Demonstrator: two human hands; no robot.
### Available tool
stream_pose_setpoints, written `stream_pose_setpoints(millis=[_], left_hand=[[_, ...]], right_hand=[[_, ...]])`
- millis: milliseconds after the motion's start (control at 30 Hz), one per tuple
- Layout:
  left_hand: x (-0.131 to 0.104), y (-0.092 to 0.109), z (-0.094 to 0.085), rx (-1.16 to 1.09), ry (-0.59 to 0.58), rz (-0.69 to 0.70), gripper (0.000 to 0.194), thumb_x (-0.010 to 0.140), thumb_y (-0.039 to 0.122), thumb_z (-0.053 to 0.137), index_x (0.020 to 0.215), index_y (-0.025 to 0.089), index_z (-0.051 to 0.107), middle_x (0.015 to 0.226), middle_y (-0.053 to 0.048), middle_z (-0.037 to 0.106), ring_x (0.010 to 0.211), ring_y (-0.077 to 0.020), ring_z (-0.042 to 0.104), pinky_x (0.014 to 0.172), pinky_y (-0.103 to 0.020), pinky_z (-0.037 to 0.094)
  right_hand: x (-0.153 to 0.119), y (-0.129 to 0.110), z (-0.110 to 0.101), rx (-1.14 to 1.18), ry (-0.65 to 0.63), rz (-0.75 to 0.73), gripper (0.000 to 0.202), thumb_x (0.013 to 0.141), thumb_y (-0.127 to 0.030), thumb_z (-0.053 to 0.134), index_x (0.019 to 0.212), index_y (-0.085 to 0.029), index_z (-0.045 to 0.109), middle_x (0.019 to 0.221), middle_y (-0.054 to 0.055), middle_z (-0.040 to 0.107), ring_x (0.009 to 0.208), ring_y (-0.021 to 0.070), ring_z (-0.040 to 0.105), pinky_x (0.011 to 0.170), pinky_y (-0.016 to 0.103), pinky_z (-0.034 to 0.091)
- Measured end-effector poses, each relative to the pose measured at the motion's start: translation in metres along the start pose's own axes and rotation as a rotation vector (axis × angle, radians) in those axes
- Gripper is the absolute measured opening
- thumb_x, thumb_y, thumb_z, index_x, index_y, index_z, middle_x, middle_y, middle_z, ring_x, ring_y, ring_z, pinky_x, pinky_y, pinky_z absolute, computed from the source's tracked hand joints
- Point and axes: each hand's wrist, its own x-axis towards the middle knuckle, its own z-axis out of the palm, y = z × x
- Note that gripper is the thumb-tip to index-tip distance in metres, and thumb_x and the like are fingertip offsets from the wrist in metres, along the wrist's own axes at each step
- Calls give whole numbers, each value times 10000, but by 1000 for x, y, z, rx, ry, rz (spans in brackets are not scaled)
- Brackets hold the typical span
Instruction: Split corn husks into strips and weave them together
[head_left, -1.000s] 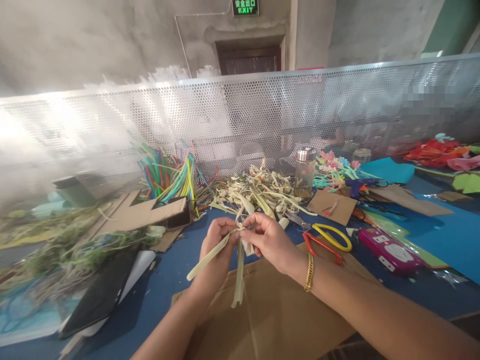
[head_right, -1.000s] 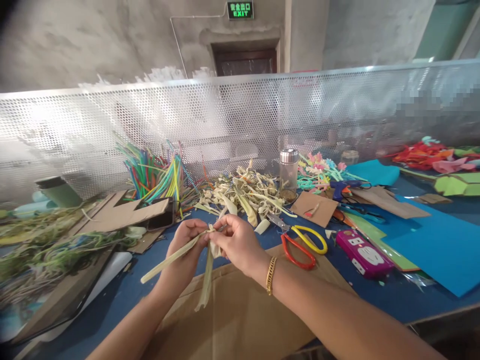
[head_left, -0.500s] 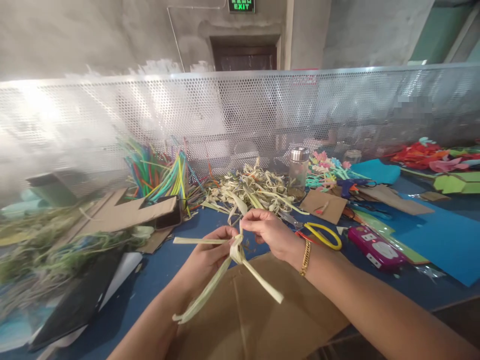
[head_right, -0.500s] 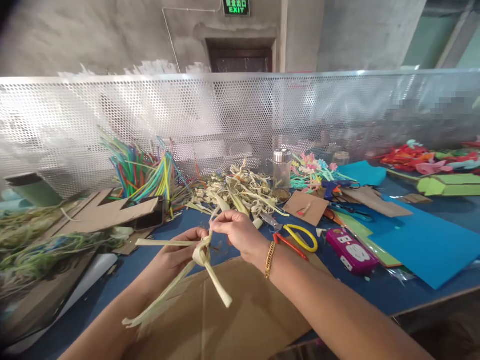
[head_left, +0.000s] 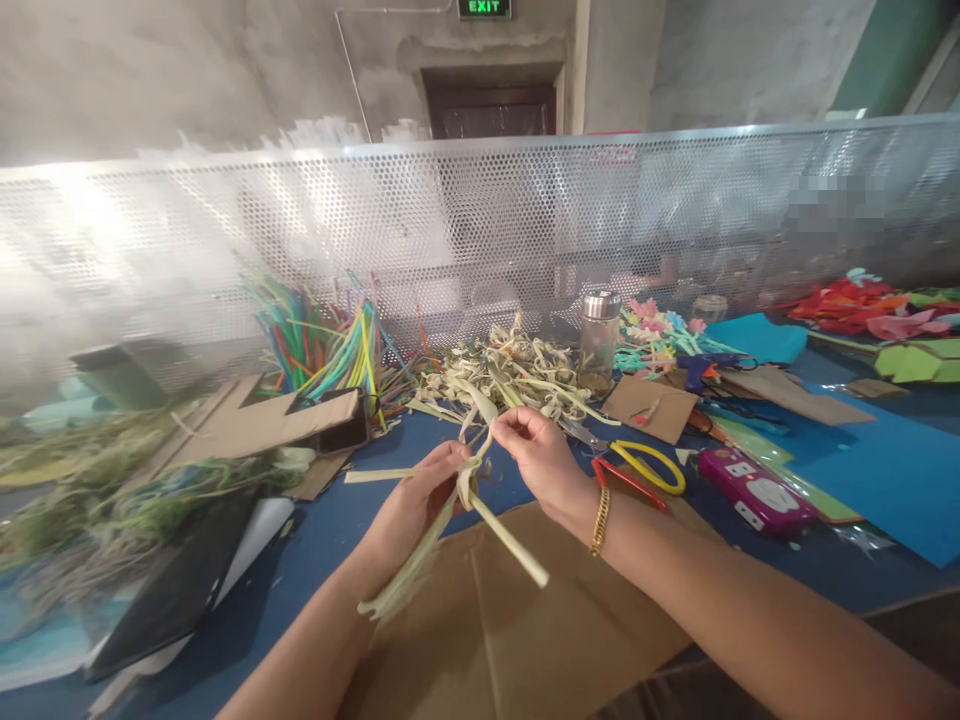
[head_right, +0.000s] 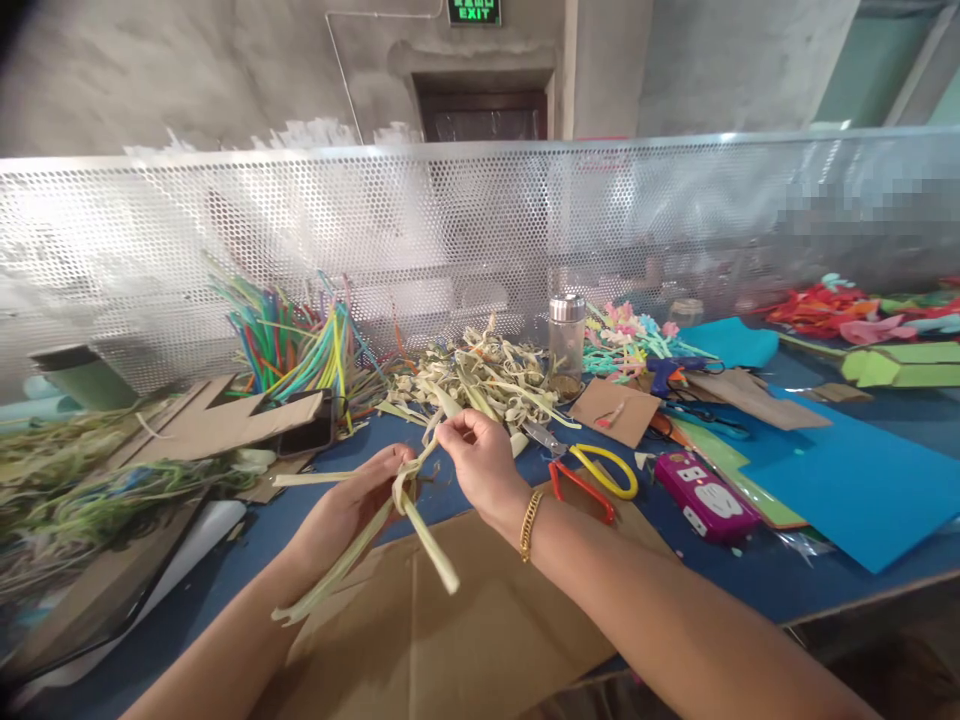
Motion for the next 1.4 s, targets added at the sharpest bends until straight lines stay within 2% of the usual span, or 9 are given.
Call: stream_pose_setpoints(millis=[200,467,633,900,1033,1133,1233,1300,1400], left_hand=[[1,-7,0,87,85,-115,332,735,470,695,817,148,684,617,10,538,552,-115,464,524,-224,355],[-6,-6,7,49,-1,-296,225,718,372,715,701,148,701,640,-16,590,581,-118,497,562,-221,359],[-6,-5,6,-51,-52,-328,383,786,535,617,856,170,709,740,-54,657,688,-156,569,625,-243,400],[-7,-2,7,-157,-11,-266,320,695,404,767,897,168,686,699,-36,651,606,-133,553,556,-227,378],[-3,-4,6,-183,100,-164,279,619,264,835,816,168,663,670,6,635,586,-94,540,558,-200,379],[1,-4,3,-220,224,-71,243,651,279,812,782,159,646,669,17,618,562,-75,522,530,-192,367],[3,-4,1,-219,269,-22,248,647,287,808,746,144,632,639,21,585,552,-76,510,519,-195,368],[4,-4,0,-190,269,-1,257,632,288,811,700,137,614,623,22,566,542,-79,501,518,-204,375],[4,-5,-2,-160,302,12,270,632,312,793,648,144,582,596,29,547,500,-74,474,488,-209,360]], right_hand=[[-9,3,7,21,-127,4,214,745,-404,638,677,-214,565,656,-13,561,621,133,504,618,274,424],[18,10,-12,97,135,-33,280,711,-449,671,679,-203,543,629,-42,499,582,101,430,587,253,370],[30,9,-22,136,165,-21,377,678,-540,690,685,-200,528,581,-55,424,537,94,358,512,239,313],[32,10,-24,143,130,-34,369,721,-536,663,689,-205,502,579,-52,429,516,91,372,489,235,314],[34,10,-33,-81,131,-111,219,773,-392,626,856,-200,562,750,0,563,636,124,507,610,271,415],[23,1,-31,-358,-40,-354,304,722,-235,670,1016,-220,596,867,15,618,795,161,569,811,332,443],[3,-9,-18,-378,-285,-466,261,780,-259,658,1039,-245,627,891,19,653,873,179,600,869,342,443],[-7,-11,-9,-310,-309,-441,137,864,-332,584,947,-251,657,882,23,674,876,182,619,851,339,456],[-9,-9,-5,-264,-246,-370,281,920,-396,500,763,-241,673,832,27,691,867,188,633,853,343,451]])
